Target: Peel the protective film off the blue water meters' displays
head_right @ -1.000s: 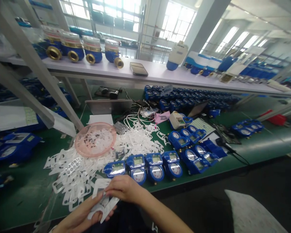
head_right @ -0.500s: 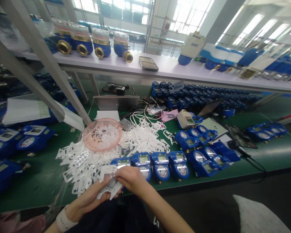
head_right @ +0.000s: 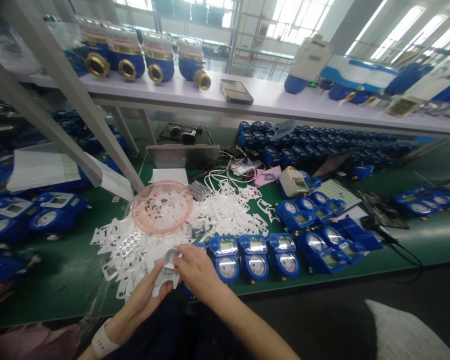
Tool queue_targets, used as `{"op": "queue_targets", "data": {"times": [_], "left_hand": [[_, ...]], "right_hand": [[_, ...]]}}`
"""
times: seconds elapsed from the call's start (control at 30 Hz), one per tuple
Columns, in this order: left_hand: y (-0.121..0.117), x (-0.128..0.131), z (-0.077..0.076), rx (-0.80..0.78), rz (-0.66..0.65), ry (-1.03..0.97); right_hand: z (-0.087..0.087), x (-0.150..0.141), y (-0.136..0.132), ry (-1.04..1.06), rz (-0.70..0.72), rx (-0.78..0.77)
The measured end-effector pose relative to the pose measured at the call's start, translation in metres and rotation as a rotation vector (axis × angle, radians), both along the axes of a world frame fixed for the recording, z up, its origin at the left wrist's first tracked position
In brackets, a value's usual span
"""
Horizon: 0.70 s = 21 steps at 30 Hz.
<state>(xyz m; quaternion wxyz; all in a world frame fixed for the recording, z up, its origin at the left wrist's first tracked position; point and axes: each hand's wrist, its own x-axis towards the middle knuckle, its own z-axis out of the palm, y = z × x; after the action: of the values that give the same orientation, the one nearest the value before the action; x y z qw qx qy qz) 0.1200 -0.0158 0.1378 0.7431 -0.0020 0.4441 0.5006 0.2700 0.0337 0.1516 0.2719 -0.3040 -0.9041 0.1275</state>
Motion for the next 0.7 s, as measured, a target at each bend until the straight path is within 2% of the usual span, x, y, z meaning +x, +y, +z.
{"op": "queue_targets", "data": {"times": [0.1,0.17,0.23,0.27,0.33,0.4,0.47,0.5,0.53,0.57,0.7], "left_hand": [[0.012,-0.008,-0.007,-0.040,0.172,-0.046],[0.019,-0.017,-0.008,-0.027,0.199,-0.040],[0.022,-0.025,-0.009,-0.010,0.206,-0.003],[0.023,-0.029,-0.009,0.002,0.213,0.035],[0.023,-0.033,-0.011,0.055,0.209,0.159],[0.020,-0.035,-0.014,0.151,0.143,0.350],[0.016,-0.034,-0.019,0.286,-0.004,0.609],[0.015,-0.034,-0.022,0.380,-0.083,0.757],[0.013,-0.033,-0.025,0.491,-0.158,0.909],[0.012,-0.033,-0.029,0.616,-0.225,1.057],[0.011,-0.029,-0.039,1.067,-0.371,1.489]], "right_hand": [[0.002,-0.001,-0.013,-0.093,0.093,-0.056],[0.006,0.003,-0.020,-0.132,0.174,-0.166],[0.010,0.012,-0.020,-0.111,0.233,-0.339],[0.012,0.017,-0.016,-0.078,0.210,-0.445],[0.013,0.030,-0.001,0.033,0.007,-0.635],[0.011,0.042,0.018,0.204,-0.321,-0.685],[0.009,0.049,0.033,0.373,-0.586,-0.581],[0.007,0.050,0.037,0.427,-0.654,-0.530],[0.005,0.048,0.038,0.450,-0.677,-0.525],[0.003,0.045,0.036,0.451,-0.665,-0.587],[-0.006,0.022,0.012,0.461,-0.523,-1.136]]}}
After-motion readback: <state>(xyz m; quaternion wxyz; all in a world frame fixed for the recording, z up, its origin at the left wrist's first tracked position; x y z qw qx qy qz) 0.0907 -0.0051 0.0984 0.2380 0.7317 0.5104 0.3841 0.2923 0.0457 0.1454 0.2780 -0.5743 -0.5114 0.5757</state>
